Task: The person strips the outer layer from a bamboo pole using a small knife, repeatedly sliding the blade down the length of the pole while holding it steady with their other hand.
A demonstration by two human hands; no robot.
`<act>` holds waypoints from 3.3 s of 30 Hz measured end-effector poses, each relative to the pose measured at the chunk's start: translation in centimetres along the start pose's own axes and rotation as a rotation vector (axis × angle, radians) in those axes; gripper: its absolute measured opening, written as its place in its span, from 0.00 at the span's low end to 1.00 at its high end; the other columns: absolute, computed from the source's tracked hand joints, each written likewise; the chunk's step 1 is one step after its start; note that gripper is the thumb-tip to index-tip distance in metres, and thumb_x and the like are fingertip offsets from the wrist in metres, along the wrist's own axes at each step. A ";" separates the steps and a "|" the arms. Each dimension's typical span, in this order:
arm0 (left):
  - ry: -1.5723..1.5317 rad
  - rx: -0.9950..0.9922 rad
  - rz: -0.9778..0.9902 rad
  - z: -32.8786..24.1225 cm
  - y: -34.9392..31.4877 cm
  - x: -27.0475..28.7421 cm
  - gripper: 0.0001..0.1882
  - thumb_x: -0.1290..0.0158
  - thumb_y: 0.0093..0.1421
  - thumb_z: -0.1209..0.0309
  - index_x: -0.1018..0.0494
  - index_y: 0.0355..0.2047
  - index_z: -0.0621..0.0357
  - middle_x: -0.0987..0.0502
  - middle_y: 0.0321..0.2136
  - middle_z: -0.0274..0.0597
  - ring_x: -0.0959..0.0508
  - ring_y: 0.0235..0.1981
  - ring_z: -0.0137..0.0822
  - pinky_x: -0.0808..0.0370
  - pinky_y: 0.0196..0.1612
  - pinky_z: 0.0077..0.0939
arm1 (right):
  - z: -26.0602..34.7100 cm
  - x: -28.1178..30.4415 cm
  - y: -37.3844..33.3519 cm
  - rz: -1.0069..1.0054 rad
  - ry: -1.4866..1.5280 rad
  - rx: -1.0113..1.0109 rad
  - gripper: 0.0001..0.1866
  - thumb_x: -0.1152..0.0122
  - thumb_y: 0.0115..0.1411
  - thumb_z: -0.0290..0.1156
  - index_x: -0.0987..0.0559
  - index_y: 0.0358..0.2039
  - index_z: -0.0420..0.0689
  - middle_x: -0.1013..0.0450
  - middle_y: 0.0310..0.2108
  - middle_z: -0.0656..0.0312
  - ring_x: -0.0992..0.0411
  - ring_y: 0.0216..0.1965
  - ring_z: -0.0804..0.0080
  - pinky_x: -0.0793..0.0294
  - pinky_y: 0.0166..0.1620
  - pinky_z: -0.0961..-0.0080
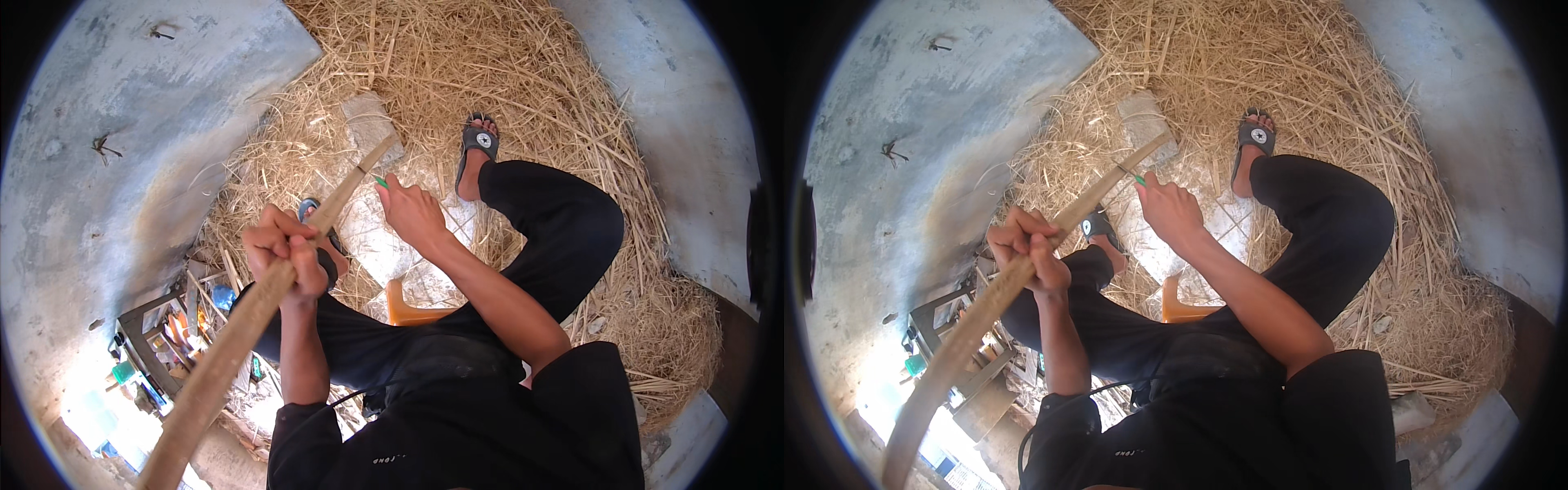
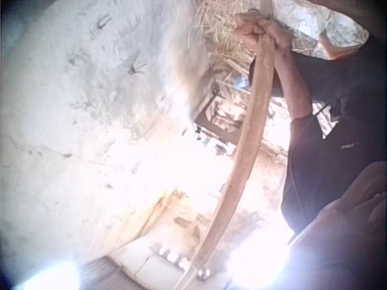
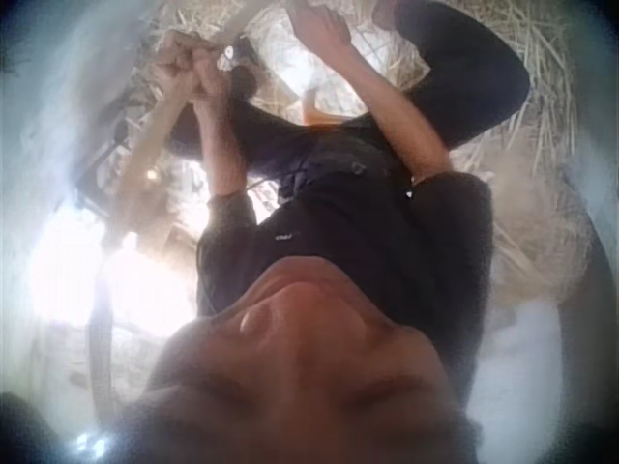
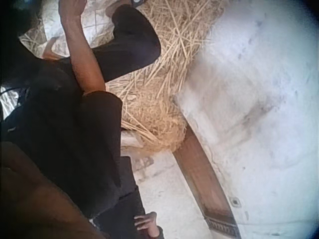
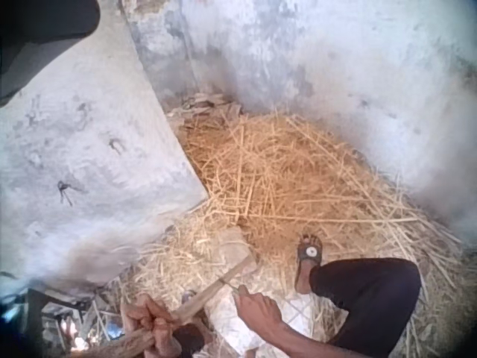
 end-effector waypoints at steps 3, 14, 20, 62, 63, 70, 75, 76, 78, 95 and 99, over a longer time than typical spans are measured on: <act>-0.099 0.015 0.008 0.2 0.1 0.6 0.09 0.56 0.53 0.80 0.47 0.26 0.57 0.36 0.19 0.46 0.38 0.19 0.27 0.38 0.24 0.20 | -0.5 -1.9 0.4 0.023 -0.030 -0.008 0.18 0.58 0.66 0.43 0.31 0.36 0.39 0.27 0.21 0.41 0.26 0.26 0.41 0.28 0.31 0.50; -0.116 0.027 -0.011 0.2 -1.1 -0.2 0.07 0.59 0.45 0.82 0.45 0.22 0.58 0.39 0.13 0.41 0.42 0.15 0.25 0.42 0.18 0.21 | -5.5 -5.7 4.1 -0.064 -0.125 -0.102 0.18 0.58 0.66 0.42 0.30 0.35 0.38 0.25 0.28 0.45 0.24 0.32 0.50 0.24 0.35 0.57; -0.086 -0.120 0.161 -0.4 -1.2 -0.5 0.09 0.59 0.46 0.80 0.47 0.24 0.56 0.38 0.18 0.44 0.44 0.17 0.24 0.44 0.21 0.18 | -5.1 -7.0 3.7 0.006 -0.073 -0.198 0.19 0.60 0.67 0.43 0.32 0.37 0.38 0.26 0.26 0.43 0.24 0.32 0.47 0.25 0.36 0.55; -0.056 -0.073 0.147 -0.1 -1.6 0.1 0.10 0.53 0.50 0.73 0.45 0.24 0.56 0.36 0.18 0.46 0.42 0.18 0.26 0.43 0.23 0.20 | -6.7 -9.1 7.2 -0.079 -0.043 0.000 0.16 0.57 0.64 0.40 0.33 0.43 0.40 0.26 0.24 0.43 0.26 0.29 0.42 0.27 0.33 0.47; -0.054 -0.111 0.174 -0.3 -1.8 0.0 0.10 0.53 0.51 0.73 0.45 0.23 0.56 0.35 0.17 0.47 0.42 0.18 0.26 0.43 0.22 0.20 | -8.4 -10.3 7.8 -0.054 -0.126 -0.097 0.12 0.54 0.61 0.36 0.28 0.37 0.40 0.25 0.26 0.44 0.24 0.31 0.47 0.25 0.33 0.53; -0.048 -0.087 0.082 0.4 -1.0 0.9 0.09 0.55 0.52 0.74 0.46 0.25 0.56 0.35 0.18 0.46 0.41 0.17 0.26 0.41 0.22 0.20 | -19.1 -9.0 5.1 0.011 -0.262 -0.400 0.16 0.55 0.61 0.35 0.24 0.39 0.38 0.25 0.36 0.42 0.27 0.43 0.46 0.28 0.46 0.60; -0.035 0.040 0.060 1.3 0.8 2.1 0.09 0.57 0.51 0.76 0.47 0.27 0.56 0.33 0.21 0.49 0.41 0.18 0.25 0.40 0.25 0.19 | -10.1 -4.0 5.1 0.014 0.210 -0.355 0.22 0.64 0.65 0.42 0.34 0.50 0.39 0.27 0.32 0.35 0.28 0.38 0.37 0.31 0.45 0.50; 0.018 0.014 0.054 1.1 1.1 2.3 0.09 0.56 0.52 0.74 0.46 0.27 0.56 0.33 0.23 0.50 0.40 0.19 0.25 0.39 0.26 0.20 | -7.2 -2.4 4.9 -0.016 0.327 -0.251 0.22 0.64 0.66 0.42 0.34 0.50 0.39 0.27 0.30 0.35 0.28 0.36 0.37 0.31 0.43 0.49; 0.015 -0.044 0.058 0.7 1.4 2.6 0.09 0.53 0.55 0.73 0.43 0.28 0.57 0.32 0.23 0.49 0.38 0.20 0.26 0.39 0.25 0.19 | -1.8 0.3 3.4 0.079 0.452 -0.056 0.18 0.61 0.66 0.38 0.32 0.47 0.40 0.27 0.25 0.37 0.27 0.32 0.39 0.29 0.39 0.50; 0.081 -0.259 0.089 -1.1 -0.7 -0.6 0.10 0.54 0.62 0.72 0.42 0.28 0.62 0.35 0.14 0.45 0.39 0.13 0.24 0.38 0.14 0.20 | -3.9 -0.3 0.3 -0.060 0.018 -0.088 0.13 0.58 0.66 0.36 0.34 0.36 0.38 0.29 0.19 0.40 0.29 0.22 0.40 0.30 0.28 0.49; 0.185 -0.123 -0.044 -0.6 -0.2 0.4 0.09 0.56 0.62 0.73 0.43 0.27 0.62 0.34 0.14 0.45 0.38 0.13 0.24 0.39 0.15 0.19 | 0.6 1.5 -2.6 0.002 0.215 0.088 0.11 0.58 0.65 0.36 0.35 0.35 0.40 0.29 0.18 0.43 0.28 0.23 0.42 0.30 0.27 0.50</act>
Point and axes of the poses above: each hand's wrist, its own y-axis towards the middle knuckle, its own x-axis out of the back of the hand, z = x × y, the point moved 4 cm from there along y, towards the middle knuckle
